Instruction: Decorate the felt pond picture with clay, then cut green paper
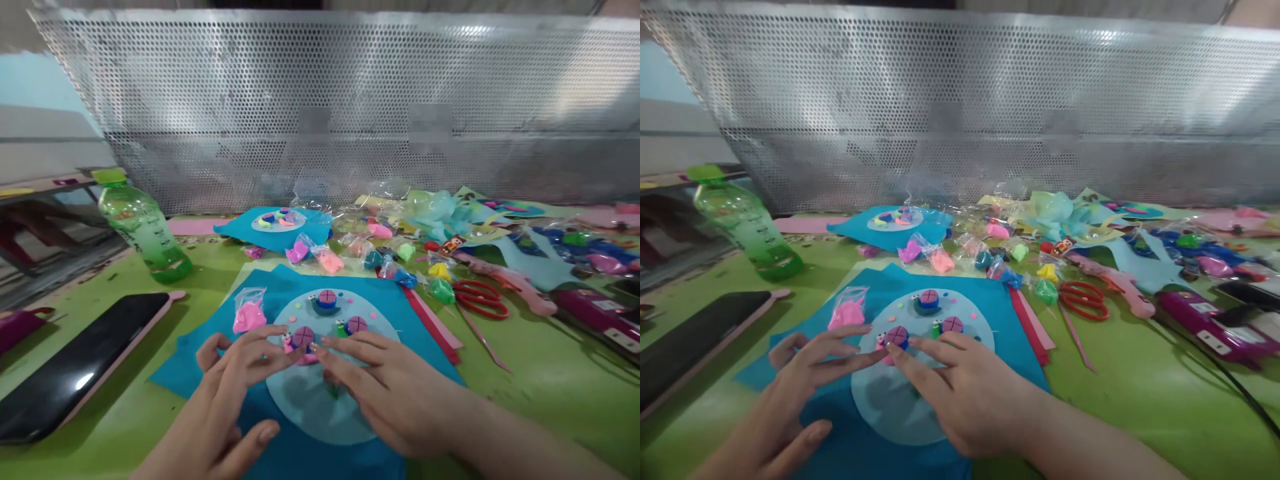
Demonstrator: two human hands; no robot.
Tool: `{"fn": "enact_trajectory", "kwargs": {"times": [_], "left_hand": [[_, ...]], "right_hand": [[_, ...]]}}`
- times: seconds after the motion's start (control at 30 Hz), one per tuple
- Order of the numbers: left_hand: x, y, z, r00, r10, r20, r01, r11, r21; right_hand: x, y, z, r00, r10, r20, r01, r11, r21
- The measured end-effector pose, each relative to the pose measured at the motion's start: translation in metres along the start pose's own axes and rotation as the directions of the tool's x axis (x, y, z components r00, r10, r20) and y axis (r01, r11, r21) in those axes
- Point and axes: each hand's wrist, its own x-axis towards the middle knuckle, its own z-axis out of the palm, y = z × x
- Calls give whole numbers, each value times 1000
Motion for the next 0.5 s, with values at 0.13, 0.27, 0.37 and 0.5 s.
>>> {"fn": "enact_trajectory", "kwargs": {"times": [0.13,0.27,0.37,0.5], "left_hand": [[3,7,-3,998,-43,-47,43,999,-3],[2,4,-2,998,-34,-43,33,999,-26],[0,0,-1,996,-68,-62,65,997,-52],[1,-4,0,983,-161,-87,164,986,31]], "right_hand": [[1,3,0,992,25,-124,-19,998,54],[2,5,1,997,28,-67,-25,998,51],[1,5,-1,989,11,-147,-4,999,50],[1,4,-3,981,-35,-190,43,998,40]]}}
